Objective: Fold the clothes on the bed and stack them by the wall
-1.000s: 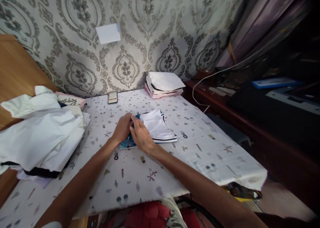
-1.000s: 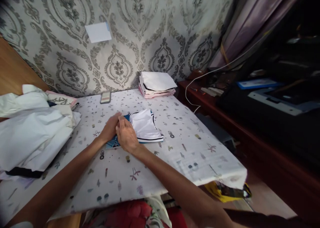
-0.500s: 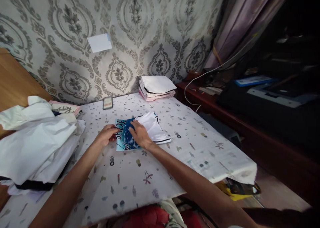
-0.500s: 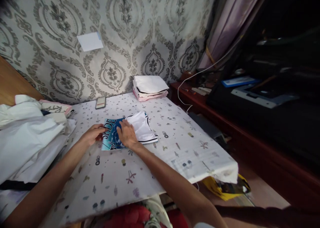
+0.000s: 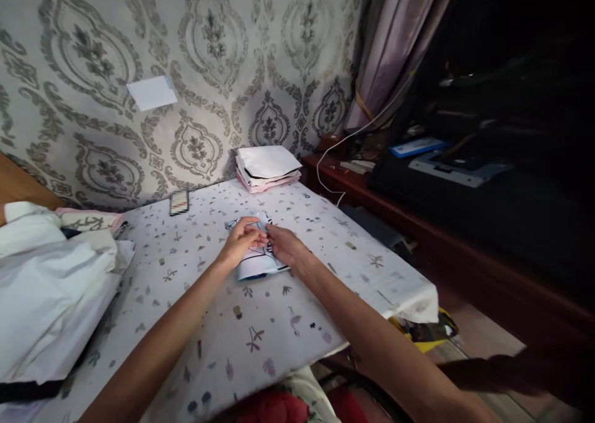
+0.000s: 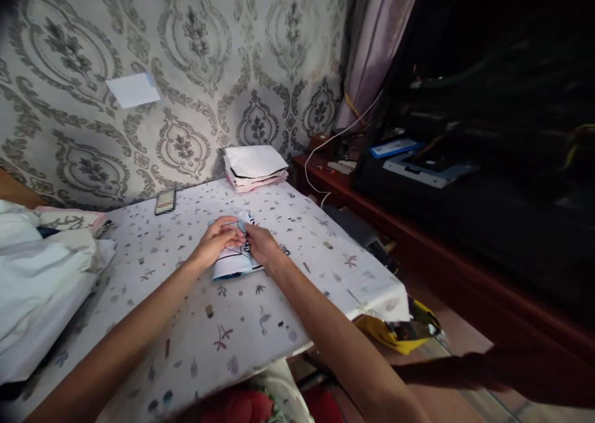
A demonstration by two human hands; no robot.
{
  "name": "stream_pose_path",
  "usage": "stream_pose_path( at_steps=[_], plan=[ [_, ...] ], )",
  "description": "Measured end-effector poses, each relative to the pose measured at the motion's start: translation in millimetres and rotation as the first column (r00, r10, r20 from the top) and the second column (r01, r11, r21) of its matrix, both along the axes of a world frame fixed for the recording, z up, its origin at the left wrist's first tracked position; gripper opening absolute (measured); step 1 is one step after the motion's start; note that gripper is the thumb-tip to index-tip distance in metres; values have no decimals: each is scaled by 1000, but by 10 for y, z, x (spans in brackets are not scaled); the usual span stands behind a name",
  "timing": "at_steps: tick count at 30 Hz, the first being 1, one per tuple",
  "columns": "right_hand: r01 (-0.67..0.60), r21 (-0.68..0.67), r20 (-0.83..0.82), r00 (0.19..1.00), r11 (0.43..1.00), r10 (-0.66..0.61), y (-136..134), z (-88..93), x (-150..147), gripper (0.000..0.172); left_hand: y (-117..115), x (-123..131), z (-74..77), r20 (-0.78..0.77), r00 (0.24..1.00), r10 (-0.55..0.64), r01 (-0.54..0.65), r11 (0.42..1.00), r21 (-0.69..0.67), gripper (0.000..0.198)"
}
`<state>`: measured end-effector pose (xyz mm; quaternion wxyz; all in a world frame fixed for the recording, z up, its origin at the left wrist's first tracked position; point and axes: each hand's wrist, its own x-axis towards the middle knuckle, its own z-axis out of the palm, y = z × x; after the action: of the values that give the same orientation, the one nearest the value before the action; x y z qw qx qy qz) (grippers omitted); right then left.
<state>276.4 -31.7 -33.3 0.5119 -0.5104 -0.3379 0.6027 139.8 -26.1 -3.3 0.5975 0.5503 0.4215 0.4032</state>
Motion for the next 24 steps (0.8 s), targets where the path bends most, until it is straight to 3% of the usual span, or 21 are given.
stream_pose_path(
  at_steps=[1, 3, 6, 8, 10, 11, 13, 15, 18, 21, 24],
  plan=[
    [10, 12, 32, 999, 1000, -10, 12, -40, -20, 33, -23, -66, -27, 15, 1000, 2, -3, 997, 73, 32],
    [29, 27, 71, 997, 999, -31, 37, -92, -71, 50, -64, -225, -40, 5, 998, 56, -56, 971, 231, 30],
    [30, 77, 135, 990, 997, -40, 59, -78, -113, 62, -104, -402, -30, -119, 963, 243, -168, 880, 444, 23],
    [15, 124, 173, 984, 992, -36, 60, -25, -90, 58, -114, -433, -57, -260, 909, 327, -140, 825, 547, 23],
    [-19, 261, 304, 950, 965, -64, 58, 26, -27, 53, -108, -400, -125, -404, 845, 350, -29, 785, 619, 29],
    [-56, 346, 410, 907, 936, -97, 60, 43, 16, 54, -99, -368, -172, -468, 813, 345, 47, 764, 643, 34],
    [-182, 428, 651, 742, 885, -162, 81, 51, 110, 59, -75, -286, -283, -590, 742, 318, 202, 734, 649, 48],
    [-263, 363, 800, 579, 894, -155, 118, 38, 201, 63, -54, -207, -396, -713, 649, 264, 326, 750, 575, 60],
    [-274, 264, 857, 507, 925, -95, 154, 42, 290, 61, -47, -144, -527, -827, 525, 201, 401, 799, 449, 69],
    [-259, 279, 885, 444, 925, -143, 60, 125, 276, 56, -32, -176, -575, -828, 520, 212, 416, 784, 462, 67],
    [-357, 339, 920, 321, 870, -227, -176, 216, 156, 48, 103, -290, -527, -736, 610, 292, 355, 730, 584, 51]
  ],
)
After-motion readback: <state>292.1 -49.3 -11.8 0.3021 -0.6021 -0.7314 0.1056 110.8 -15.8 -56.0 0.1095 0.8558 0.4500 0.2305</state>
